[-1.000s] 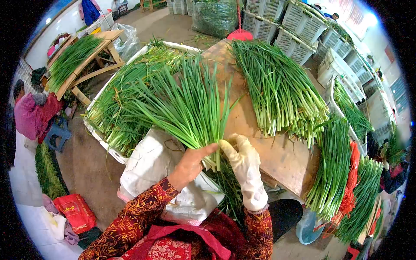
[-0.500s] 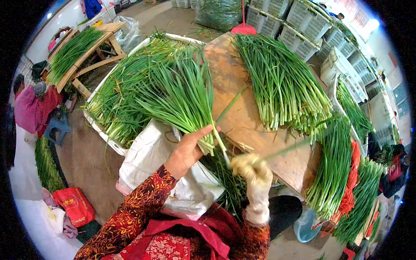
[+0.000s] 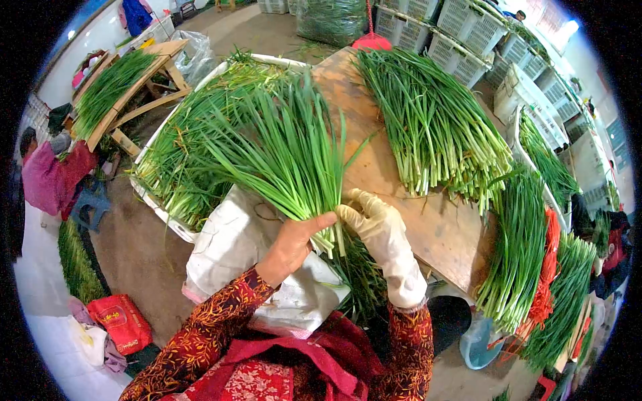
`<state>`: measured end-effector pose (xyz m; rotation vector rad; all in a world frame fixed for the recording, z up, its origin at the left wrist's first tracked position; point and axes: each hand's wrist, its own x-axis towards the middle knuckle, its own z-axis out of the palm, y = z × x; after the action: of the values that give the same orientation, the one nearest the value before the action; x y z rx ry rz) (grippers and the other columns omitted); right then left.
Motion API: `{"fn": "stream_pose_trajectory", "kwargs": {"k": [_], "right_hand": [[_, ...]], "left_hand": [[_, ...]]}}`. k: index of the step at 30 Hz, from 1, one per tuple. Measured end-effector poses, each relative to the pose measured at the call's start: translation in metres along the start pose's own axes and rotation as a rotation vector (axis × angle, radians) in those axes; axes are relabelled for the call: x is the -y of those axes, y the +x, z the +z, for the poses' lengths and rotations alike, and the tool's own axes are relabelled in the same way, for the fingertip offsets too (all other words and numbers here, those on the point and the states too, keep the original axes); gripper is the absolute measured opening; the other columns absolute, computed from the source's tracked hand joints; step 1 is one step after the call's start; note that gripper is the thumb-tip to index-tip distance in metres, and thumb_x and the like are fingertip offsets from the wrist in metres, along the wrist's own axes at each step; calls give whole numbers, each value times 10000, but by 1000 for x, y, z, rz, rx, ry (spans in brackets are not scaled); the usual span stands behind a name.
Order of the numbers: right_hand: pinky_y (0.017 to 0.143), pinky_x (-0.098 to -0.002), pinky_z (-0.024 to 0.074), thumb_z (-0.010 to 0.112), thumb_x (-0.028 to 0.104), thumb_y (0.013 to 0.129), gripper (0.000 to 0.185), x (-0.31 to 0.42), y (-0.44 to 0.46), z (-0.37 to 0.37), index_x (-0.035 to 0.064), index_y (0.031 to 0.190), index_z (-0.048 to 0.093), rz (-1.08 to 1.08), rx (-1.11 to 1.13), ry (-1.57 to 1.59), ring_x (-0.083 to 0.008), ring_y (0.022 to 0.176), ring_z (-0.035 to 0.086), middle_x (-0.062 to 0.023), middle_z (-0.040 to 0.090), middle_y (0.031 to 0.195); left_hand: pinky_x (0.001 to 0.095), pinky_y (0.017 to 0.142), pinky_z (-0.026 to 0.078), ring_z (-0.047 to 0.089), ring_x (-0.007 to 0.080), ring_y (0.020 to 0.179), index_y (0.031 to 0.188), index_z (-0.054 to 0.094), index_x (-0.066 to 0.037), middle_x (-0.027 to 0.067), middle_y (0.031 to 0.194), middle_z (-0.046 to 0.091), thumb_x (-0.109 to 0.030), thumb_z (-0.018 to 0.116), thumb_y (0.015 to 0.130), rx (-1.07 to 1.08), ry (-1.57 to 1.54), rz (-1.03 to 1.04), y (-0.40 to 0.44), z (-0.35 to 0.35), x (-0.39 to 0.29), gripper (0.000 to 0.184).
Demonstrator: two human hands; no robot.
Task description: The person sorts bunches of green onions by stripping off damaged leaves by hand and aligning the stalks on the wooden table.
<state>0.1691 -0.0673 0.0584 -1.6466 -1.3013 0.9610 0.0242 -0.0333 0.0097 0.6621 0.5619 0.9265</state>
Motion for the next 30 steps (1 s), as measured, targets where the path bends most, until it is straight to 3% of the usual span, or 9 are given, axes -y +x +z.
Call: {"fn": "stream_pose_trajectory", "kwargs": {"k": [2, 4, 8, 14, 16, 18, 20, 23, 30], "right_hand": [[578, -229, 432, 623, 194, 817, 205, -3, 8, 3, 21, 923, 595, 64, 76, 153, -95, 617, 522, -23, 588, 689], [564, -198, 406, 618, 180, 825, 170, -6, 12, 3, 15, 853, 594, -74, -40, 115, -60, 618, 485, 18, 559, 674], [560, -193, 373, 571, 172, 854, 100, 14, -9, -28, 82, 821, 599, -91, -231, 347, -72, 620, 472, 28, 541, 685], [603, -259, 422, 625, 268, 813, 271, -11, -27, 1, 12, 902, 610, 53, 49, 91, -110, 654, 507, -32, 577, 700], [633, -303, 445, 623, 259, 800, 238, -13, -27, 11, 29, 861, 613, 47, 33, 112, -168, 675, 565, -70, 599, 720], [632, -330, 452, 622, 222, 785, 164, -3, -30, 16, 63, 823, 613, -65, -173, -330, -253, 692, 590, -89, 612, 751], [640, -351, 456, 622, 200, 772, 122, 0, -31, 17, 81, 796, 612, -144, -217, -422, -311, 724, 578, -99, 610, 773], [620, -341, 449, 633, 195, 770, 122, -7, -33, 16, 81, 811, 619, -237, -226, -470, -284, 689, 576, -101, 600, 745], [593, -234, 407, 610, 204, 834, 185, -18, -38, 6, 19, 821, 600, 35, 32, 201, -77, 653, 480, 15, 545, 685]], "left_hand": [[236, 806, 416, 516, 101, 895, 1048, 546, -17, 6, 984, 568, -54, 665, 756, -15, 61, -2, 0, -6, 0, 318], [232, 809, 412, 514, 98, 887, 1052, 548, -17, 3, 971, 569, -66, 673, 753, -2, 110, 89, 0, -9, 1, 327], [244, 682, 458, 556, 107, 779, 1021, 561, -41, 4, 890, 586, -108, 689, 751, -13, -25, -97, 1, -17, -2, 306], [236, 679, 484, 573, 110, 762, 1010, 551, -25, 18, 904, 596, -98, 668, 771, 9, -139, -128, 4, -4, -1, 276], [233, 701, 460, 551, 98, 781, 995, 552, -29, 6, 900, 580, -117, 672, 774, 20, -68, -69, 3, -3, 2, 267], [230, 713, 445, 534, 91, 791, 987, 551, -30, 1, 892, 570, -129, 678, 773, 23, 34, 8, 3, -5, 5, 269], [228, 724, 429, 518, 84, 800, 980, 550, -32, -4, 884, 561, -141, 683, 771, 28, 132, 81, 3, -5, 5, 271], [259, 810, 429, 552, 118, 872, 1024, 549, -39, 19, 938, 591, -78, 665, 771, 3, 190, 66, 1, -3, 2, 282], [252, 787, 453, 568, 117, 860, 1044, 545, -30, 37, 944, 605, -87, 657, 777, 149, 292, 33, 0, -3, -4, 296]]}}
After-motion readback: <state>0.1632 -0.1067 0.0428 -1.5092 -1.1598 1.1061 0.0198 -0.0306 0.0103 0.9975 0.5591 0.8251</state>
